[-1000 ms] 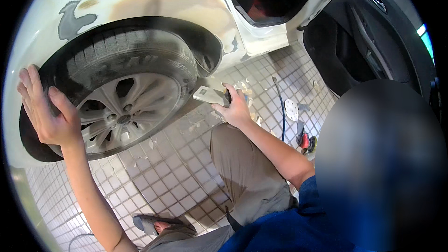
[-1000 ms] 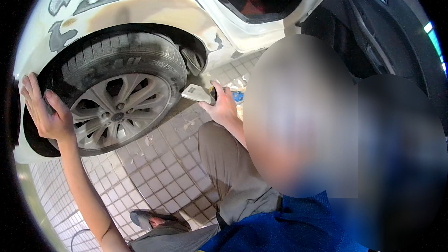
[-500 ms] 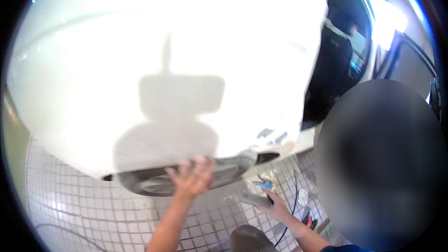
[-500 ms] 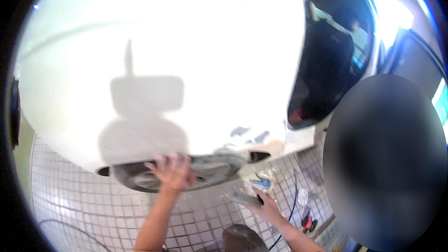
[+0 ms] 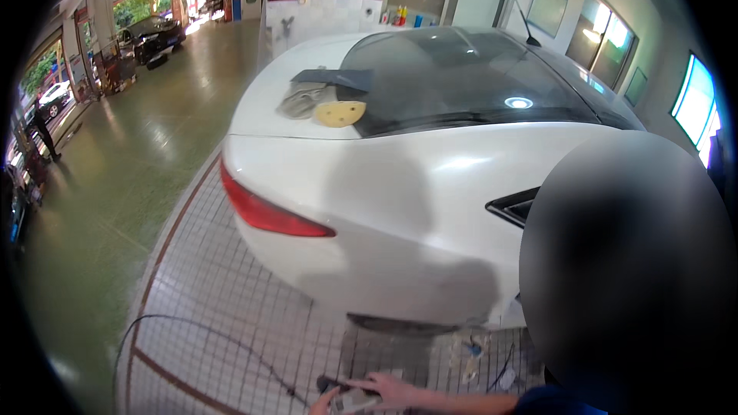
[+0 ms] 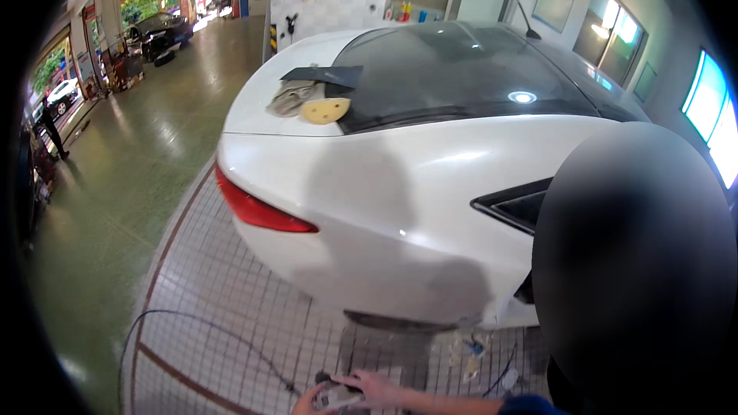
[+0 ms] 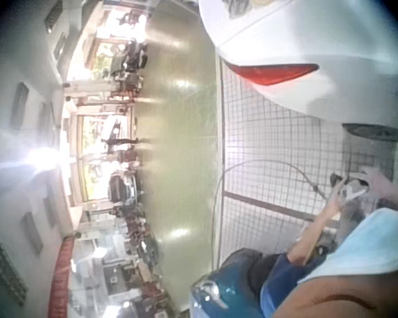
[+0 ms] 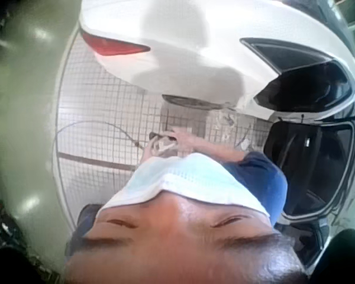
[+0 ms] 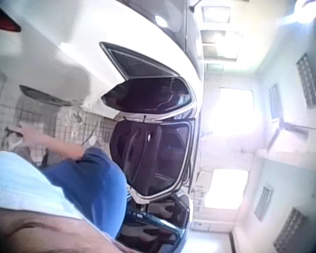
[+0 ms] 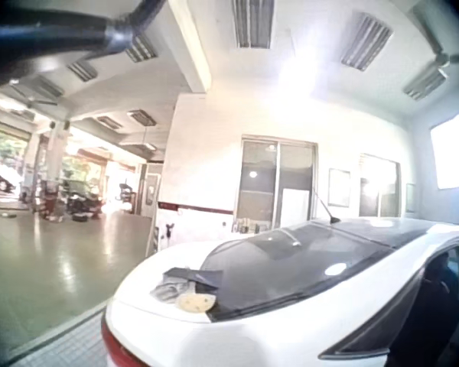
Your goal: The person sands the rear bumper of a white car using a sanding block and sandpaper. They work on the area above the wheel arch, smoothing the surface and removing material. The person switches between different sanding tools and checks the surface by hand.
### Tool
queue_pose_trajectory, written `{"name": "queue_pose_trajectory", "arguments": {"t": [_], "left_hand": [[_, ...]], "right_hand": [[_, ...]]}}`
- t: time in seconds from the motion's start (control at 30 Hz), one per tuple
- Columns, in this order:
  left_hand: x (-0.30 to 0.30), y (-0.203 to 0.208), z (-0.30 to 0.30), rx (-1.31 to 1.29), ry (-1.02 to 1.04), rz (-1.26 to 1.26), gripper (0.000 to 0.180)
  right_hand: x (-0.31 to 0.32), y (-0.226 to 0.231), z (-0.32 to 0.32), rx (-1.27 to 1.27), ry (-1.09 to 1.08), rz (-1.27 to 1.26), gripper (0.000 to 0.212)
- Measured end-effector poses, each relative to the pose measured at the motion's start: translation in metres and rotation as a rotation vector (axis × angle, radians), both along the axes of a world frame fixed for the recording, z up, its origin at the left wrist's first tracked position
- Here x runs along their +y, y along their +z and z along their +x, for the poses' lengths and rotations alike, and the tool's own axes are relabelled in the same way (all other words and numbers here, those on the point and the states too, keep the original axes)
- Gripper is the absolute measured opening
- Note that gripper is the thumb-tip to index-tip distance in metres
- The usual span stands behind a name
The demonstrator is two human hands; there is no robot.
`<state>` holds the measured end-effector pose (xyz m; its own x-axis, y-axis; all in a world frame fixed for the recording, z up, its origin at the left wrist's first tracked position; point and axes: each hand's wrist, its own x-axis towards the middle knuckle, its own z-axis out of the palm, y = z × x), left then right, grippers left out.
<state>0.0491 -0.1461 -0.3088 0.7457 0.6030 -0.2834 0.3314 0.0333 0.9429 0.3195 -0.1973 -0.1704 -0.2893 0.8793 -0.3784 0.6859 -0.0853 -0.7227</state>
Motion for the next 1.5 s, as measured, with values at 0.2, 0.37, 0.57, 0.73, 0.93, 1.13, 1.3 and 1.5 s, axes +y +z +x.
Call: {"name": "queue_pose_trajectory", "arguments": {"t": [0.2,0.37,0.57,0.73,0.93,1.13,1.3,1.5], "left_hand": [[0.054,0.18,-0.079,0.186,0.108,0.173,0.077],[0.049,0.14,-0.106,0.095,0.475,0.137,0.068],[0.055,0.078,-0.133,0.297,0.672,-0.041,0.045],[0.111,0.044,-0.167,0.148,0.803,-0.047,0.027],[0.211,0.05,-0.208,0.424,0.732,0.09,0.031],[0.28,0.101,-0.255,0.931,0.474,0.133,0.043],[0.283,0.1,-0.252,0.762,0.792,-0.076,0.038],[0.282,0.086,-0.24,0.79,0.836,-0.188,0.034]], "right_hand": [[0.103,0.116,-0.087,0.11,0.197,0.266,0.086],[0.169,0.155,-0.101,0.126,-0.008,0.323,0.064],[0.247,0.191,-0.034,-0.003,-0.229,0.447,0.058],[0.358,0.232,0.027,-0.145,-0.241,0.734,0.055],[0.517,0.305,0.105,-0.393,-0.281,1.046,0.055],[0.602,0.32,0.154,-0.679,-0.349,0.859,0.078],[0.612,0.33,0.224,-0.905,-0.581,0.642,0.066],[0.607,0.375,0.24,-0.744,-0.913,1.127,0.023]]}}
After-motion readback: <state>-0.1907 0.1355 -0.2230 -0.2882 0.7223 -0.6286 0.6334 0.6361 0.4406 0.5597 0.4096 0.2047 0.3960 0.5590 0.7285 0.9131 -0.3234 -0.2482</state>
